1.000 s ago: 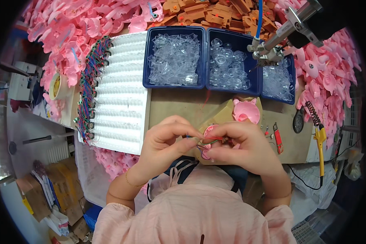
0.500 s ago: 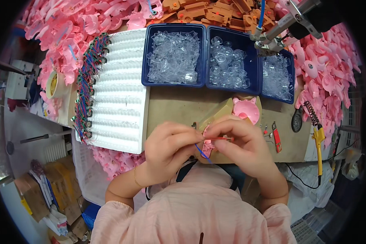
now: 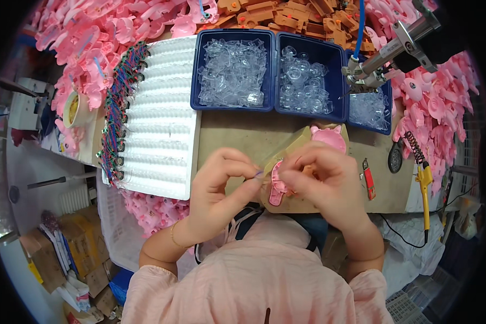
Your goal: Assemble a toy pony by installing electronic components and gluing the shell components together.
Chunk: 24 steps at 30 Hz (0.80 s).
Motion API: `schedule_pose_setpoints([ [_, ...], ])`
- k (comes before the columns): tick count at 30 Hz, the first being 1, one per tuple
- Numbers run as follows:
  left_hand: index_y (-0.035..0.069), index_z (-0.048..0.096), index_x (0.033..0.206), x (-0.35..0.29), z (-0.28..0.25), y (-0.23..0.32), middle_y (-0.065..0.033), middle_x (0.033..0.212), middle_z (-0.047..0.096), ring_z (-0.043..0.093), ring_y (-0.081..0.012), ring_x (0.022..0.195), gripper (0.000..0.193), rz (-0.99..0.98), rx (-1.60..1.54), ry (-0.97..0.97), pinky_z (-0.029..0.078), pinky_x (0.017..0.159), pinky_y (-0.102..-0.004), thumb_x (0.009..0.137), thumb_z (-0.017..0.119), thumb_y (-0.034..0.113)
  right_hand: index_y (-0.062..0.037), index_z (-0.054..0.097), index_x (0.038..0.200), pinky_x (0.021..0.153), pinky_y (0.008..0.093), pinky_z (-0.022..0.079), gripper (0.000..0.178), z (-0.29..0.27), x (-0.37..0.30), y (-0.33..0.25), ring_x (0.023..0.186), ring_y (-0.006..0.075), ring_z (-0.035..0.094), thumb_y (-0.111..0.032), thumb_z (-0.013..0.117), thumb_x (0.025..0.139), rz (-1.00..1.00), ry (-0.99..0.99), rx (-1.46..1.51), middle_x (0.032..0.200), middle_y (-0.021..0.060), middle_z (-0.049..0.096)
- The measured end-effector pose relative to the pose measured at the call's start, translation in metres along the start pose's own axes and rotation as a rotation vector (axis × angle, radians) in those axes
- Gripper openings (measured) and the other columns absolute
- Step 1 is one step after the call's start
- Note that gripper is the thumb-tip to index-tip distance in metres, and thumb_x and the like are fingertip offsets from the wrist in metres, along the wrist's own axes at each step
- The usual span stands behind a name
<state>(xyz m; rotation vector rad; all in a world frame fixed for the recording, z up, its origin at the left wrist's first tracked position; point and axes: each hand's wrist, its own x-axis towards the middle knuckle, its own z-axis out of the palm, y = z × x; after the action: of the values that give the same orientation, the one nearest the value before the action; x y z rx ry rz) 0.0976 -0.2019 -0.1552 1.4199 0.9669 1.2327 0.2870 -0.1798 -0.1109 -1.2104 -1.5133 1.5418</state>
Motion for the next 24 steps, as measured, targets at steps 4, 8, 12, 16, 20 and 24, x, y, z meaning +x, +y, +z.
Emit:
schedule_pose_setpoints([
  [4, 0.001, 0.063, 0.083, -0.007, -0.007, 0.011, -0.0104, 0.095, 0.059, 0.055, -0.0182, 0.087, 0.007, -0.178, -0.152, -0.031, 0.042, 0.075, -0.0268, 0.076, 0.066, 0.003, -0.0023, 0.066, 0.085, 0.068, 0.0269, 0.044, 0.012, -0.005, -0.004, 0.011, 0.079, 0.0149, 0.058, -0.009, 0.066, 0.076, -0.054, 0.167, 0.118, 0.085, 0.0068, 0.064],
  [8, 0.000, 0.065, 0.077, 0.008, -0.014, 0.022, -0.0121, 0.099, 0.060, 0.056, -0.0182, 0.090, 0.008, -0.180, -0.118, -0.363, 0.043, 0.075, -0.0268, 0.073, 0.070, 0.004, -0.0032, 0.068, 0.084, 0.076, 0.0340, 0.043, 0.012, 0.000, -0.003, 0.006, 0.088, 0.0232, 0.058, -0.007, 0.064, 0.073, -0.394, -0.008, -0.300, 0.085, 0.0061, 0.066],
  [12, 0.000, 0.063, 0.066, 0.010, -0.042, 0.010, -0.0096, 0.073, 0.063, 0.059, -0.0199, 0.073, 0.012, -0.623, -0.232, -0.547, 0.046, 0.069, -0.0306, 0.068, 0.074, 0.005, -0.0012, 0.065, 0.084, 0.075, 0.0350, 0.044, 0.017, 0.028, 0.023, 0.027, 0.082, 0.0249, 0.059, -0.016, 0.061, 0.077, -0.373, -0.072, -0.127, 0.080, 0.0112, 0.063],
  [16, -0.002, 0.056, 0.084, -0.017, -0.040, 0.006, -0.0170, 0.087, 0.062, 0.060, -0.0223, 0.078, 0.013, -0.081, -0.018, 0.080, 0.049, 0.070, -0.0346, 0.076, 0.064, 0.004, 0.0016, 0.059, 0.102, 0.081, 0.0326, 0.044, 0.028, 0.024, 0.016, 0.018, 0.090, 0.0254, 0.059, -0.014, 0.061, 0.079, -0.410, 0.216, 0.045, 0.096, 0.0137, 0.061],
  [20, -0.003, 0.058, 0.090, -0.021, -0.028, 0.002, -0.0172, 0.089, 0.062, 0.060, -0.0256, 0.083, 0.014, 0.486, 0.731, 0.352, 0.050, 0.072, -0.0348, 0.078, 0.054, -0.008, -0.0036, 0.061, 0.096, 0.085, 0.0375, 0.041, 0.022, -0.023, -0.046, 0.023, 0.089, 0.0228, 0.059, -0.008, 0.066, 0.075, -0.618, 0.494, -0.472, 0.091, 0.0087, 0.063],
  [24, 0.001, 0.065, 0.091, -0.011, 0.010, -0.029, -0.0119, 0.085, 0.063, 0.060, -0.0224, 0.080, 0.018, 0.117, 0.648, -0.058, 0.047, 0.069, -0.0298, 0.075, 0.062, -0.004, -0.0009, 0.057, 0.101, 0.060, 0.0226, 0.048, 0.017, -0.064, -0.113, 0.075, 0.070, 0.0104, 0.059, -0.006, 0.056, 0.085, -0.055, 0.827, 0.212, 0.083, 0.0044, 0.060],
])
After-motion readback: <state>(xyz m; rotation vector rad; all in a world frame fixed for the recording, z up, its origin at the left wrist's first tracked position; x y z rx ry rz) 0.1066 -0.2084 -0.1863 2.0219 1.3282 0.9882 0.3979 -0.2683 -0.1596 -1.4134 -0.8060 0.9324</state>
